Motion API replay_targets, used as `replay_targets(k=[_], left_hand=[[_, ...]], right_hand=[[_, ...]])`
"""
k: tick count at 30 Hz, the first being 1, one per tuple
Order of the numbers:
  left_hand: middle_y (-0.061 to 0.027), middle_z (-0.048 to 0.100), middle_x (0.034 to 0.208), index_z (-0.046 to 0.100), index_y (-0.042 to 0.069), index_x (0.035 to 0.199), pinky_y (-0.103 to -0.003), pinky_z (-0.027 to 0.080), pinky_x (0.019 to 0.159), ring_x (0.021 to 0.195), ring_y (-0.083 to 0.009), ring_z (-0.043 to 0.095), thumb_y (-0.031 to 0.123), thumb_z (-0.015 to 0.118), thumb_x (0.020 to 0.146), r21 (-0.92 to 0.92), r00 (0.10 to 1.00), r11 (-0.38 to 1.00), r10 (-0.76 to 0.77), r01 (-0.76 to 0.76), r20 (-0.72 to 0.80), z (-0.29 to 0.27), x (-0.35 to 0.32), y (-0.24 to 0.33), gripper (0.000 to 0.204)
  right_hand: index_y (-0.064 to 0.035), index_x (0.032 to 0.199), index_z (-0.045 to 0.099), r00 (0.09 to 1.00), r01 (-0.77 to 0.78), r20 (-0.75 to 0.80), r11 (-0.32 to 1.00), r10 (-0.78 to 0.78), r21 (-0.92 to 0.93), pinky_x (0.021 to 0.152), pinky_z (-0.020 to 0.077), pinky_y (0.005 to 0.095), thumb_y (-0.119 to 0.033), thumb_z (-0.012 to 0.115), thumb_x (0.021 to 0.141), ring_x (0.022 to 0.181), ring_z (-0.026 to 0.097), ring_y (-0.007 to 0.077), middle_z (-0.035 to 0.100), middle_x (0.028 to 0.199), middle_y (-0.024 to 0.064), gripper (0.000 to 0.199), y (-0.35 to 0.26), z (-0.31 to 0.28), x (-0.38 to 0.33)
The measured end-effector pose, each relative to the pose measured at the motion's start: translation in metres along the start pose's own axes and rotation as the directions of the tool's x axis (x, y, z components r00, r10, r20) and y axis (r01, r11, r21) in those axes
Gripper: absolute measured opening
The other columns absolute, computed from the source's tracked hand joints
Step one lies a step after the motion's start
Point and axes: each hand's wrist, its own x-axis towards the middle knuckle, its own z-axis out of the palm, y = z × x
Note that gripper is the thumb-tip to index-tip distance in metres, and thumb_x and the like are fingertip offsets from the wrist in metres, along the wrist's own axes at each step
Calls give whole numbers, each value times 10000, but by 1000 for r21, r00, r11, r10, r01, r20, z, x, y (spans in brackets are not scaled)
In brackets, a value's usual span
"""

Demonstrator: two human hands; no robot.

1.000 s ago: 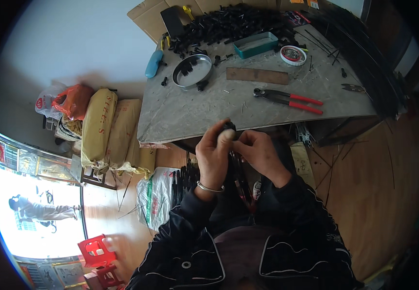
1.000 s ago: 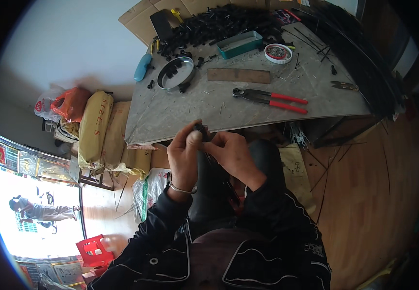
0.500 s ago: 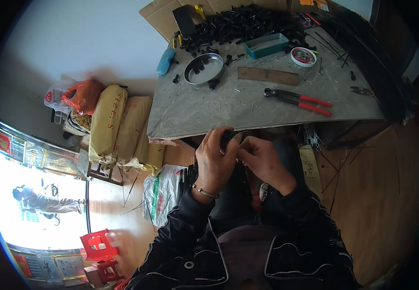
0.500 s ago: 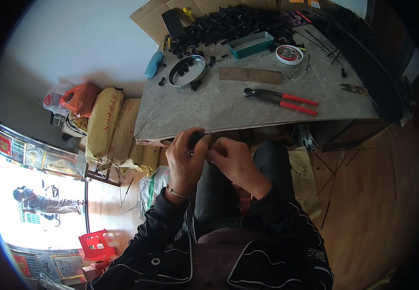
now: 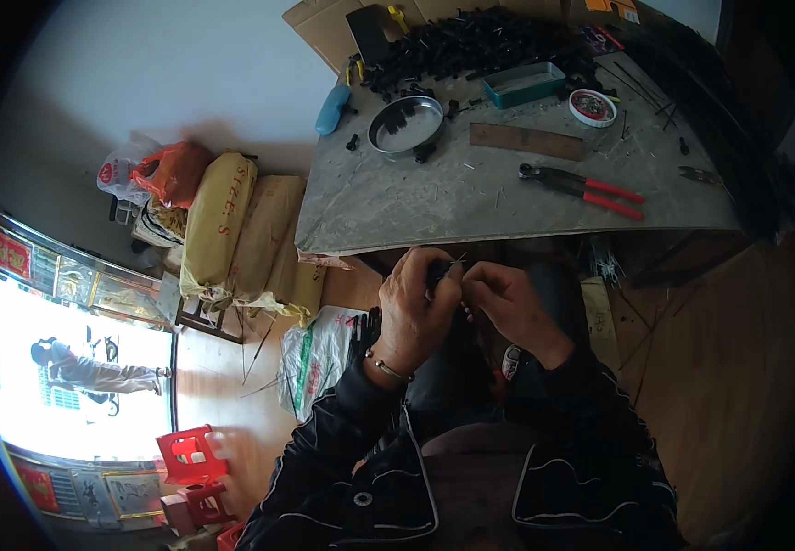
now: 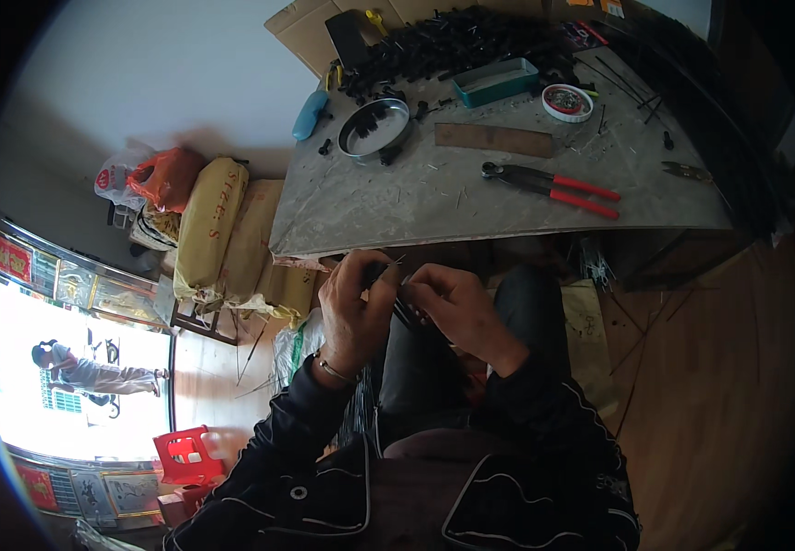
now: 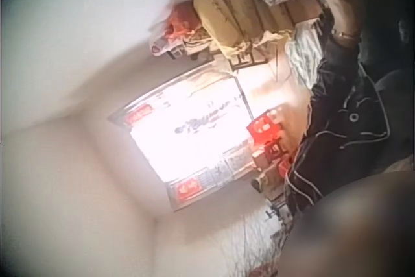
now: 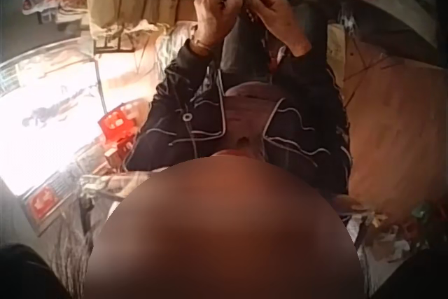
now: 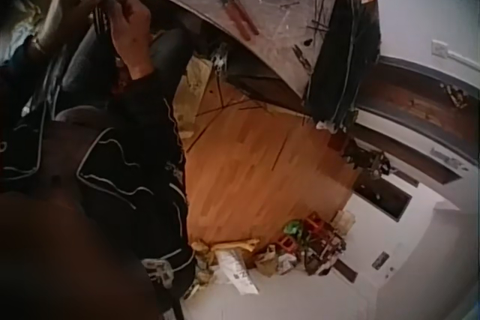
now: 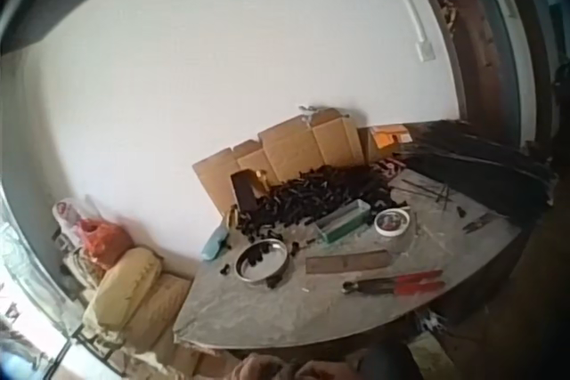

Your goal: Measuring and cutting black cable or rod components using a ruler and pliers at a workbench.

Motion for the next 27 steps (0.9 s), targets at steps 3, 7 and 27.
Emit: replay_targets(k=[3, 7, 27], left_hand=[[-135, 604, 774, 579, 28, 936, -371, 471, 583, 664, -307, 601, 94, 624, 824, 4, 999, 999, -35, 35, -2, 1, -4, -4, 137], [-134, 608, 783, 577, 23, 942, -352, 475, 630, 694, -287, 611, 135, 610, 870, -172, 985, 975, -121, 141, 124, -2, -2, -3, 137], [-48, 550, 855, 530, 43, 922, -269, 457, 740, 793, -126, 544, 431, 512, 972, -833, 945, 453, -85, 319, 316, 1, -8, -4, 392]], right_hand=[[-18, 870, 605, 1000, -22, -8, 998, 21, -54, 557, 388, 204, -180, 589, 953, 615, 481, 37, 532, 678, -29, 182, -1, 4, -4], [-17, 864, 596, 999, 2, -41, 989, -9, -148, 548, 386, 208, -181, 586, 954, 616, 483, 35, 527, 668, -25, 188, -3, 3, -9], [-4, 980, 623, 998, -24, -64, 993, 17, -112, 577, 424, 221, -157, 646, 913, 670, 544, 64, 600, 750, 12, 168, -12, -4, -17]])
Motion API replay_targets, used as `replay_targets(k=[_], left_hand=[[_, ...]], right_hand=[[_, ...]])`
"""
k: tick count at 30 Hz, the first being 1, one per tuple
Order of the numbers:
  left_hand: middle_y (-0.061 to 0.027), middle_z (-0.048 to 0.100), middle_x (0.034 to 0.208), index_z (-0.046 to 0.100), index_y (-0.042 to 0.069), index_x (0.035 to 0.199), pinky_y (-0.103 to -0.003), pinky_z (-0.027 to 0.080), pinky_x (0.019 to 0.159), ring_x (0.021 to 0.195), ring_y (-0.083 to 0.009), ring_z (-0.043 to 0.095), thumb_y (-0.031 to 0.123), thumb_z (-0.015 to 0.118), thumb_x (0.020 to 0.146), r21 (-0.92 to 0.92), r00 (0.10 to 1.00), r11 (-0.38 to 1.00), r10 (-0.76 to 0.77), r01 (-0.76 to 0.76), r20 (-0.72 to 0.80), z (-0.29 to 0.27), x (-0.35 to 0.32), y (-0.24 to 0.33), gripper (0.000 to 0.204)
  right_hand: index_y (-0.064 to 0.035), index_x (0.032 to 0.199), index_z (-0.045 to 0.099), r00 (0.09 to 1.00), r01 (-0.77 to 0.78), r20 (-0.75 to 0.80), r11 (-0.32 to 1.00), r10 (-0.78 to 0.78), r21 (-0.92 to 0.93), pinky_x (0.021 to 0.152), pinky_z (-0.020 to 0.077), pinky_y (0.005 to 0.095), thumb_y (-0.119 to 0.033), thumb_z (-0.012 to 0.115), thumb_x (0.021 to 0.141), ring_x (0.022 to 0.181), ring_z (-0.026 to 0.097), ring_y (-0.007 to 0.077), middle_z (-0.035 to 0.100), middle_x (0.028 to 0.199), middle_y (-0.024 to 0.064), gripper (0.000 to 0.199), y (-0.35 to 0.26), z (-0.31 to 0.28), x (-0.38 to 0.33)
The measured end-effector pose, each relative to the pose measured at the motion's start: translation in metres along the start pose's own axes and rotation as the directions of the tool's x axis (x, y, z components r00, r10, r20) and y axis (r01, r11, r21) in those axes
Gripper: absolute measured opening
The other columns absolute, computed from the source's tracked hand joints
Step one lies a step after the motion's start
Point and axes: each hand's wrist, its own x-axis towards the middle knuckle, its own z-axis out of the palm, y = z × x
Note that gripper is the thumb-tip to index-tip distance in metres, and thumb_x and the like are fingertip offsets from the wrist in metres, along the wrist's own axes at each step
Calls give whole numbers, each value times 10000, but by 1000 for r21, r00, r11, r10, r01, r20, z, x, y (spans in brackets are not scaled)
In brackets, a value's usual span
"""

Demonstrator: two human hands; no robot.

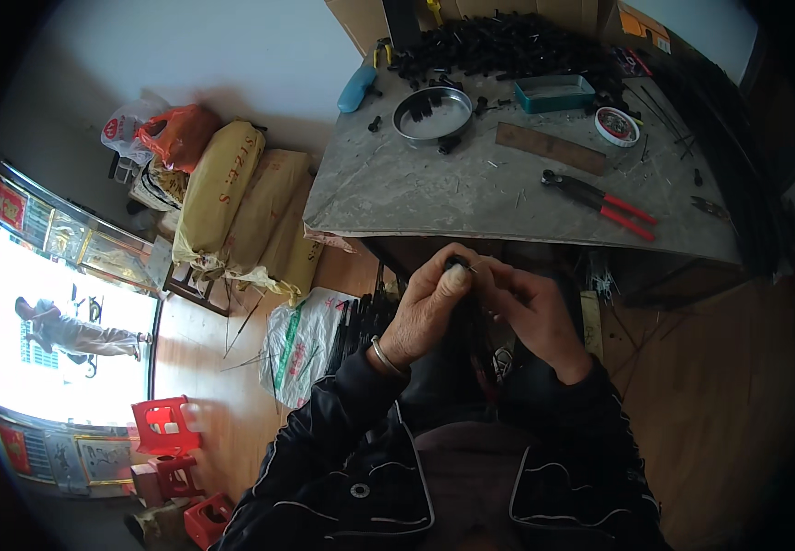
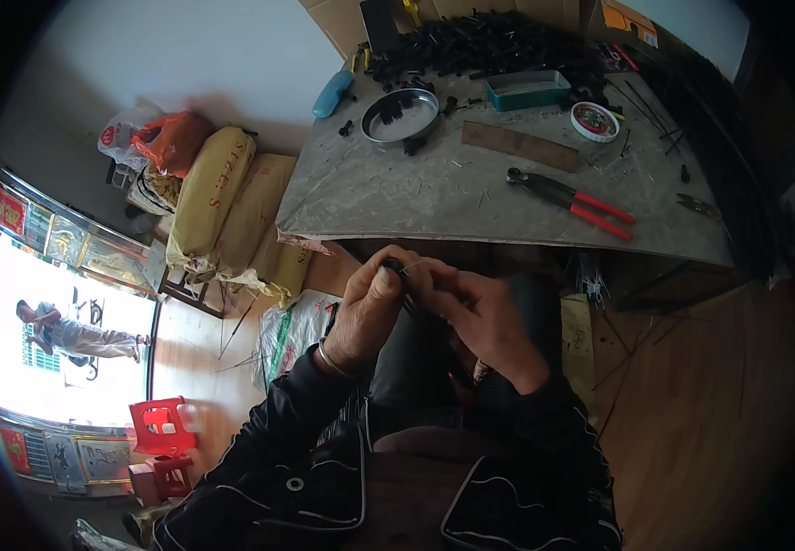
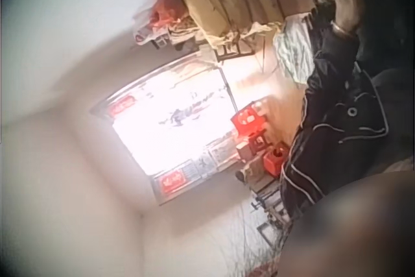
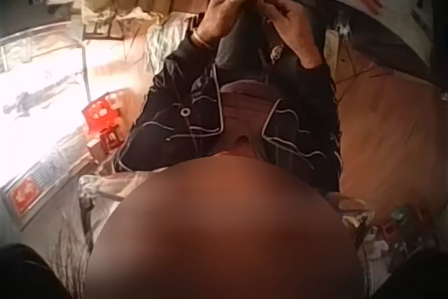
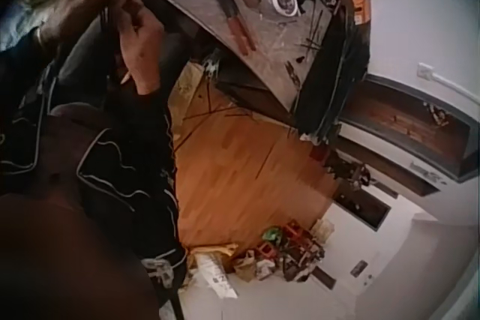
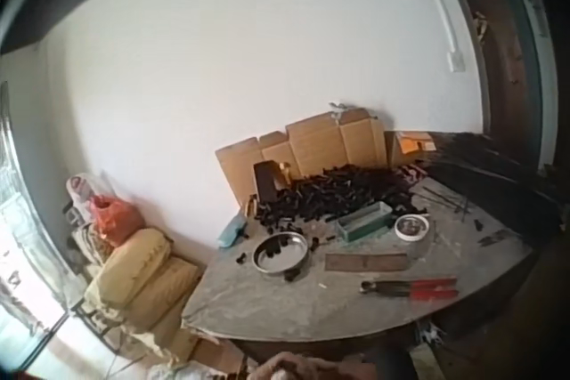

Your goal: Measuring and cutting black cable or rod components using a ruler and pliers at a workbench.

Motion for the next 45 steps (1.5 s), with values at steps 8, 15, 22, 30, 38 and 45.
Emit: replay_targets(k=[8, 15, 22, 30, 38, 45], left_hand=[[6, 501, 647, 528, 54, 856, -212, 382, 564, 597, -66, 465, 546, 289, 1004, 51, 979, 997, -49, 60, -196, -5, -4, -16, 567], [49, 463, 627, 544, 66, 776, -210, 309, 511, 566, -37, 388, 501, 308, 1024, 85, 879, 993, -30, 80, -476, 10, 2, -26, 553], [37, 448, 595, 523, 57, 740, -218, 294, 507, 556, -43, 365, 462, 370, 1025, 104, 851, 994, 31, 28, -525, 20, 8, -18, 518], [23, 459, 567, 486, 56, 650, -228, 314, 508, 543, -55, 396, 487, 324, 1026, 131, 857, 989, 2, 76, -515, 14, 8, -34, 595], [29, 430, 530, 528, 51, 678, -218, 283, 453, 479, -43, 367, 511, 318, 1019, 126, 859, 988, -15, 92, -511, 10, 6, -29, 610], [47, 367, 489, 620, 12, 802, -205, 266, 415, 425, -35, 316, 521, 264, 1023, 157, 893, 982, -23, 104, -449, 14, 12, -28, 659]], right_hand=[[3, 1011, 621, 919, 305, -99, 846, -382, -437, 628, 462, 218, -199, 738, 845, 714, 579, 81, 618, 890, 42, 286, -47, 19, 17], [-5, 861, 581, 890, 303, -160, 815, -427, -494, 594, 455, 255, -156, 683, 889, 658, 557, 105, 593, 758, 42, 185, -21, 28, 24], [-6, 824, 558, 789, 401, -61, 588, -612, -703, 549, 433, 296, -132, 641, 906, 609, 552, 169, 584, 715, 80, 172, -40, 27, 31], [-8, 850, 575, 982, 141, -93, 970, -162, -198, 593, 410, 215, -220, 582, 970, 657, 498, 56, 566, 712, -15, 244, -19, 19, 22], [-8, 852, 589, 712, 177, -176, 416, -680, -892, 586, 441, 314, -155, 637, 892, 633, 562, 192, 584, 723, 96, 159, -34, -83, 47], [-48, 821, 535, 875, 147, 112, 38, -470, -988, 727, 406, 411, -180, 735, 771, 842, 513, 297, 534, 874, 73, 245, -27, -157, 53]])
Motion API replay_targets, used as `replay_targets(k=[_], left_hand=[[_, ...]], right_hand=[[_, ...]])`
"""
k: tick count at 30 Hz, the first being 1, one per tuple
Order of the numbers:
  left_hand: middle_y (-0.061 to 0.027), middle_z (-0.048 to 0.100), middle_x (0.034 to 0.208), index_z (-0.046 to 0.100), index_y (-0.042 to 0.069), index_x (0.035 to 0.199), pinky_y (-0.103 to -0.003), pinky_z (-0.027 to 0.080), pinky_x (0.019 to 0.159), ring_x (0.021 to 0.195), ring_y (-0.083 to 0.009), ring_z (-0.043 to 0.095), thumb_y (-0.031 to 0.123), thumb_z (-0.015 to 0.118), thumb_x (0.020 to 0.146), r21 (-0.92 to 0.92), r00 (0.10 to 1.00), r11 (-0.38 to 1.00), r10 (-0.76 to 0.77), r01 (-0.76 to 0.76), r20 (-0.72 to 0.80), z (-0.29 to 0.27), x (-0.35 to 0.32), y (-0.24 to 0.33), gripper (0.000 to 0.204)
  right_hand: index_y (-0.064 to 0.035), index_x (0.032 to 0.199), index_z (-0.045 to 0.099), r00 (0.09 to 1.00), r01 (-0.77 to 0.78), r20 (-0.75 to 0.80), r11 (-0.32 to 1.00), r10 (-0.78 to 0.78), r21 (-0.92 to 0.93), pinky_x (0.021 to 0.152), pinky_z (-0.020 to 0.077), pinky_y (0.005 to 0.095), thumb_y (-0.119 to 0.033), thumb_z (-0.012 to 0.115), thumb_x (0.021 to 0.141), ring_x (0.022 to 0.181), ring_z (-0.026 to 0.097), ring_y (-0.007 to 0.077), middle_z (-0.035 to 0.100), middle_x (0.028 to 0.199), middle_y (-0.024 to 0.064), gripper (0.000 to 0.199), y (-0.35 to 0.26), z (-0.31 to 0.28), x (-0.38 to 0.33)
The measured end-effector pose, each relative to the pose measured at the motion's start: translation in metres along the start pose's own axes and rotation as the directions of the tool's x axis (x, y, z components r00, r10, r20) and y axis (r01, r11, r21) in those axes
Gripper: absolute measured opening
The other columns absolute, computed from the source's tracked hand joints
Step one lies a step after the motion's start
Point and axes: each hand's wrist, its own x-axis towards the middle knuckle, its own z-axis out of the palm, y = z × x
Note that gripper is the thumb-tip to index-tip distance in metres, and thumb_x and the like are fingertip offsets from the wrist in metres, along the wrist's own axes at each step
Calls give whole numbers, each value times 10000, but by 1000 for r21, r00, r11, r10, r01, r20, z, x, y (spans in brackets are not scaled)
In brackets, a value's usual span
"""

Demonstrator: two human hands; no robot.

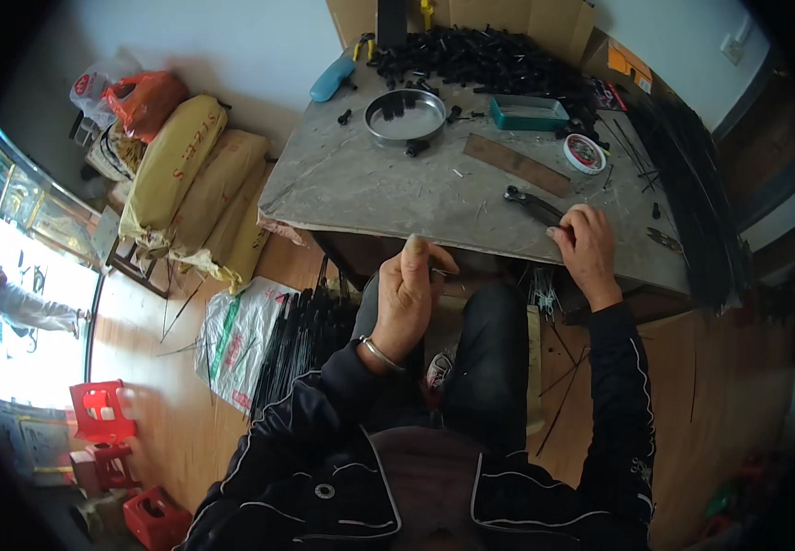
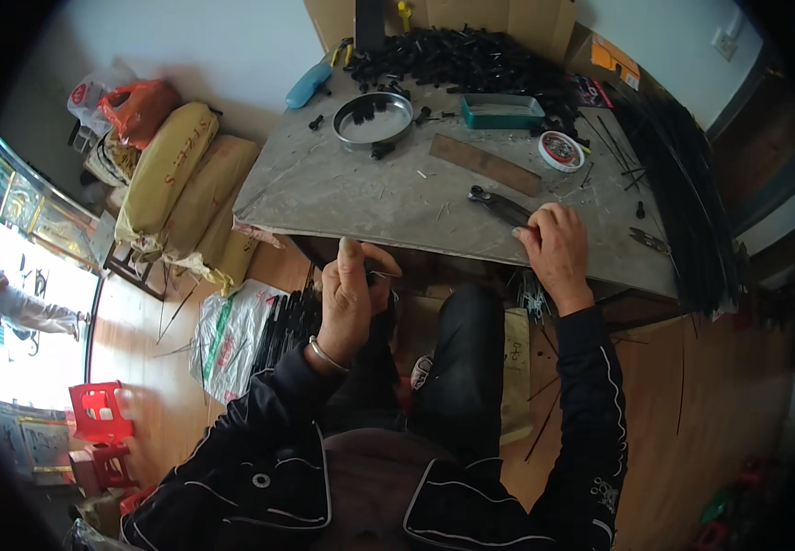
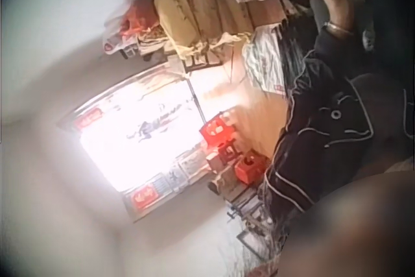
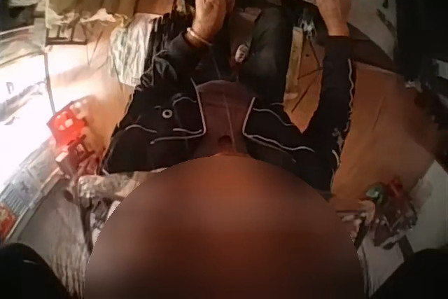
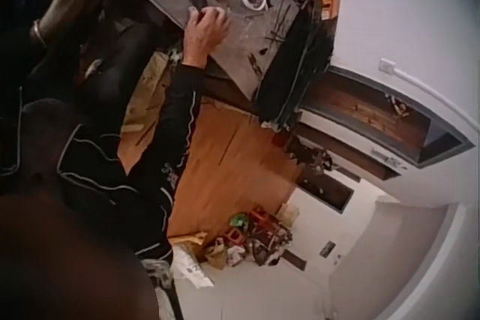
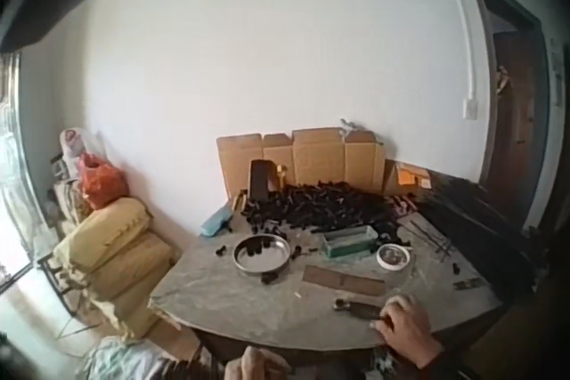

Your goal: Measuring and cutting black cable or rod components using a ruler and pliers at a workbench.

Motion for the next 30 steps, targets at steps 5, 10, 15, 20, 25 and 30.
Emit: replay_targets(k=[5, 10, 15, 20, 25, 30], left_hand=[[41, 401, 511, 608, 2, 727, -219, 249, 452, 472, -29, 342, 532, 335, 1009, -30, 998, 997, -66, 65, -23, 1, 1, 6, 660], [36, 415, 511, 612, 2, 728, -224, 257, 454, 478, -33, 357, 560, 337, 997, 28, 997, 998, -63, 64, -39, -3, 2, 6, 678], [33, 438, 516, 609, 4, 741, -217, 253, 453, 477, -30, 358, 546, 352, 1000, -38, 994, 994, -105, 103, -43, 3, 4, 1, 653], [30, 477, 543, 601, 8, 758, -211, 271, 452, 484, -27, 371, 532, 363, 1002, -71, 996, 994, -90, 88, -24, 4, 8, 2, 625], [29, 499, 568, 610, 15, 769, -205, 288, 456, 488, -31, 388, 529, 371, 1002, -82, 996, 993, -92, 90, -17, -2, 6, 1, 612], [32, 484, 567, 621, 16, 761, -209, 300, 461, 498, -35, 403, 524, 361, 1006, -51, 991, 991, -122, 120, -46, -10, 11, 0, 621]], right_hand=[[-19, 901, 529, 991, -76, -88, 969, 99, 234, 667, 443, 364, -119, 678, 845, 729, 545, 248, 562, 835, 93, 188, 2, 5, -1], [-25, 933, 474, 970, -241, 142, 804, 195, 544, 647, 472, 332, -24, 661, 833, 700, 572, 210, 570, 825, 96, 212, -68, -21, -21], [-83, 874, 445, 993, 114, -46, 940, -105, 321, 746, 427, 389, 55, 722, 641, 812, 544, 280, 538, 903, 82, 388, -102, -42, -17], [-116, 883, 460, 978, 193, -107, 970, -178, 150, 803, 379, 396, 53, 725, 614, 877, 526, 264, 530, 944, 41, 414, -101, -42, -7], [-123, 868, 494, 963, 246, -115, 969, -242, 24, 739, 420, 375, 61, 707, 620, 827, 558, 253, 551, 927, 21, 375, -102, -38, -11], [-85, 859, 469, 984, 58, 136, 924, -117, 379, 549, 440, 337, 65, 682, 709, 626, 582, 258, 577, 803, 100, 300, -106, -25, -32]])
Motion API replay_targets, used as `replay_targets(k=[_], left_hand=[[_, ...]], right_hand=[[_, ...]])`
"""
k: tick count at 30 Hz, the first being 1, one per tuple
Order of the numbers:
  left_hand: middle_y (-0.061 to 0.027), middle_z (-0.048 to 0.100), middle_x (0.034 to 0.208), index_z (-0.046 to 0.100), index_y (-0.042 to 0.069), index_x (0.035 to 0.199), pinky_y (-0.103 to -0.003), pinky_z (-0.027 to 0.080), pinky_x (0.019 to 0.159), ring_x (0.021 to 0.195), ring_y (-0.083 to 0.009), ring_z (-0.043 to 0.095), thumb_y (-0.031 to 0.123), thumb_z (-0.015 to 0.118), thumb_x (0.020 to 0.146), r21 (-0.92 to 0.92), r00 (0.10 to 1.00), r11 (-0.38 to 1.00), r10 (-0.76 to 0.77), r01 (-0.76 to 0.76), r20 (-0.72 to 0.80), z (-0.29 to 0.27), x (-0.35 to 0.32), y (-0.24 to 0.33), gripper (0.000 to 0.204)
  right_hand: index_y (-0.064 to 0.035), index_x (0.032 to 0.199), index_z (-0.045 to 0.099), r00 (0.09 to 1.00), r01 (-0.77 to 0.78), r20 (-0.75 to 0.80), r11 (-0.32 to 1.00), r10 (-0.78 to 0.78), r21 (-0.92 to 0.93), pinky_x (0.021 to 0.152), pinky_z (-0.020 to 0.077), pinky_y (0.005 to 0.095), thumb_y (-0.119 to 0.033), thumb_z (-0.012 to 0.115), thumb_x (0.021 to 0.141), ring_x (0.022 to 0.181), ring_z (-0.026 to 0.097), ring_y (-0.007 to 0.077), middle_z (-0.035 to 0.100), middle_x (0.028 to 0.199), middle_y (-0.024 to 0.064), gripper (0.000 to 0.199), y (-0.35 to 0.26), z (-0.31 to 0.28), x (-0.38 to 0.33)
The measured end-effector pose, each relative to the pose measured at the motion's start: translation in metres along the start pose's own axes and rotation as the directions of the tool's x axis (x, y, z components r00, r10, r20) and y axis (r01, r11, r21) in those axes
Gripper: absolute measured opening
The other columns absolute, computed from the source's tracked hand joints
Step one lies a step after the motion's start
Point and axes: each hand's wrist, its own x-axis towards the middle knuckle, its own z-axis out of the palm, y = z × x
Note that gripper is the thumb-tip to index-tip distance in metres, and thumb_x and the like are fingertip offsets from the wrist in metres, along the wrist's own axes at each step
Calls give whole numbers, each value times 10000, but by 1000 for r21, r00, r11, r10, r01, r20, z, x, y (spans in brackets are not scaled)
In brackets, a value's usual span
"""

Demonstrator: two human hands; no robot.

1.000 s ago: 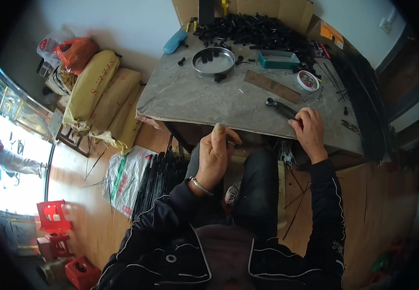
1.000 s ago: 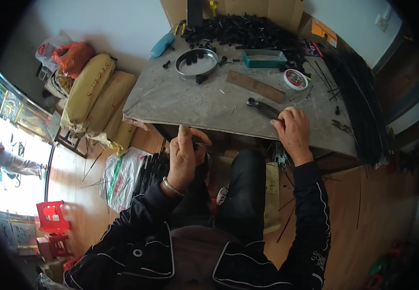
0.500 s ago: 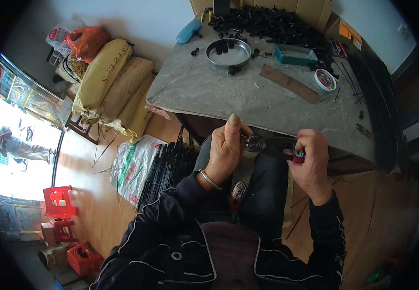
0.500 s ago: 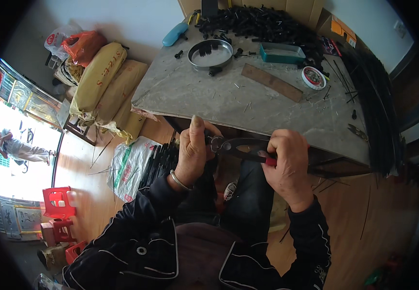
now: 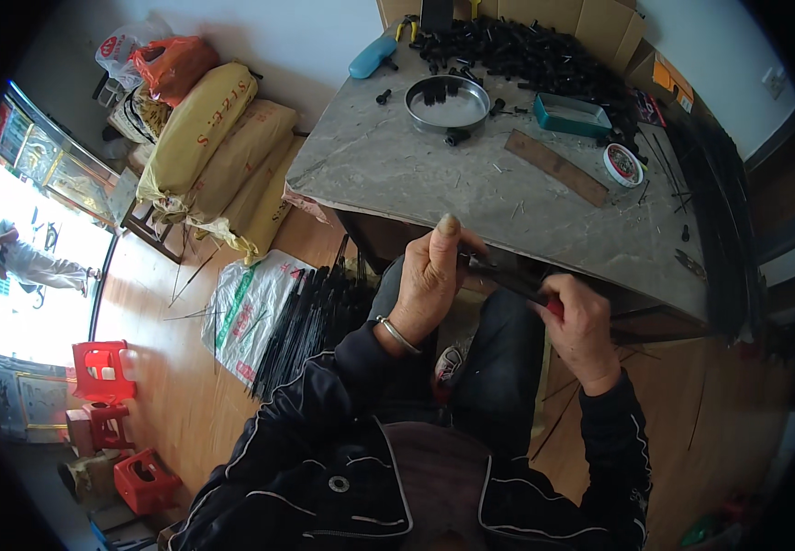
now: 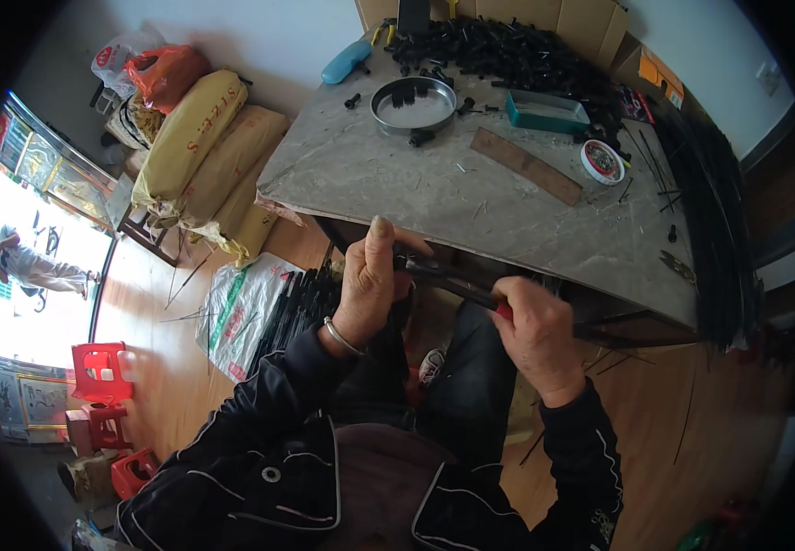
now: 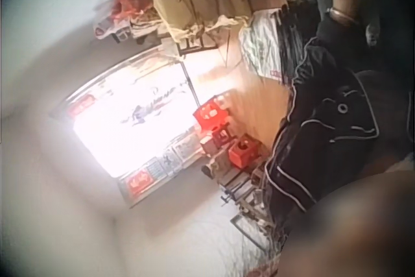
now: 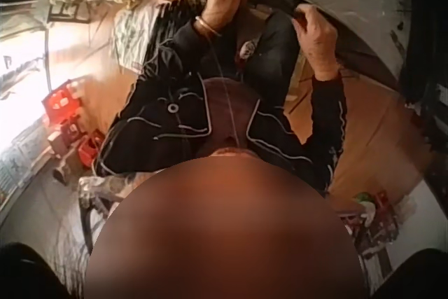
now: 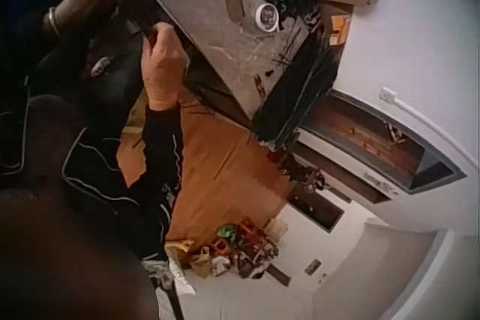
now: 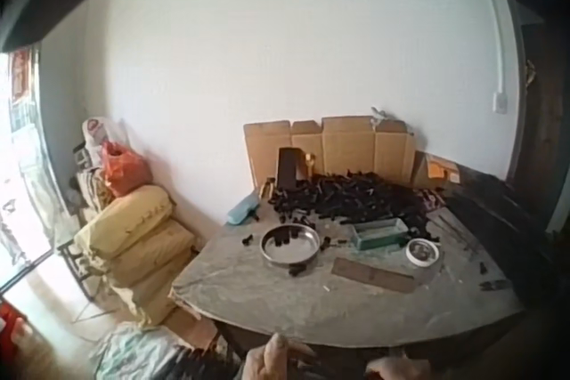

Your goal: Measuring and cutting black cable or rod components using a ruler and pliers at a workbench.

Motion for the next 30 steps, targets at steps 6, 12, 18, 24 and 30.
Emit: replay_targets(k=[6, 12, 18, 24, 30], left_hand=[[27, 460, 551, 620, 15, 715, -219, 310, 474, 502, -40, 405, 520, 339, 1012, 65, 996, 996, 57, -61, 66, -3, 1, -6, 650], [11, 474, 541, 628, 12, 723, -220, 312, 458, 474, -57, 413, 533, 285, 1014, 87, 996, 995, 40, -47, 78, -15, 0, -5, 689], [23, 452, 554, 630, 3, 735, -234, 333, 527, 547, -58, 409, 509, 290, 1024, 100, 987, 990, 86, -99, 135, -22, -1, -9, 675], [-12, 538, 612, 647, 20, 761, -218, 348, 469, 484, -71, 444, 538, 212, 1017, 153, 989, 983, 78, -98, 128, -34, -2, -14, 723], [4, 503, 582, 642, 11, 769, -218, 335, 487, 509, -56, 421, 530, 257, 1018, 76, 989, 994, 75, -85, 125, -38, -3, -10, 693]], right_hand=[[-45, 1060, 454, 552, -814, 829, 270, 85, 514, 572, 501, 335, -6, 606, 817, 634, 637, 245, 625, 830, 114, 290, -6, 6, -24], [4, 1187, 472, 898, -273, 397, 947, 187, 172, 779, 502, 373, -26, 590, 826, 865, 644, 240, 639, 1004, 136, 381, -22, 5, -4], [-7, 1086, 544, 480, -856, 877, -217, 5, 470, 540, 477, 256, -188, 608, 922, 569, 604, 141, 569, 596, 80, 253, -32, 18, -36], [9, 1078, 524, 749, -504, 637, 782, 184, 366, 709, 512, 277, -86, 638, 854, 746, 629, 181, 631, 954, 95, 269, -35, 10, -7], [-18, 985, 535, 540, -841, 823, 81, 178, 534, 580, 506, 261, -115, 647, 877, 592, 615, 159, 632, 788, 83, 184, -35, 7, -11]])
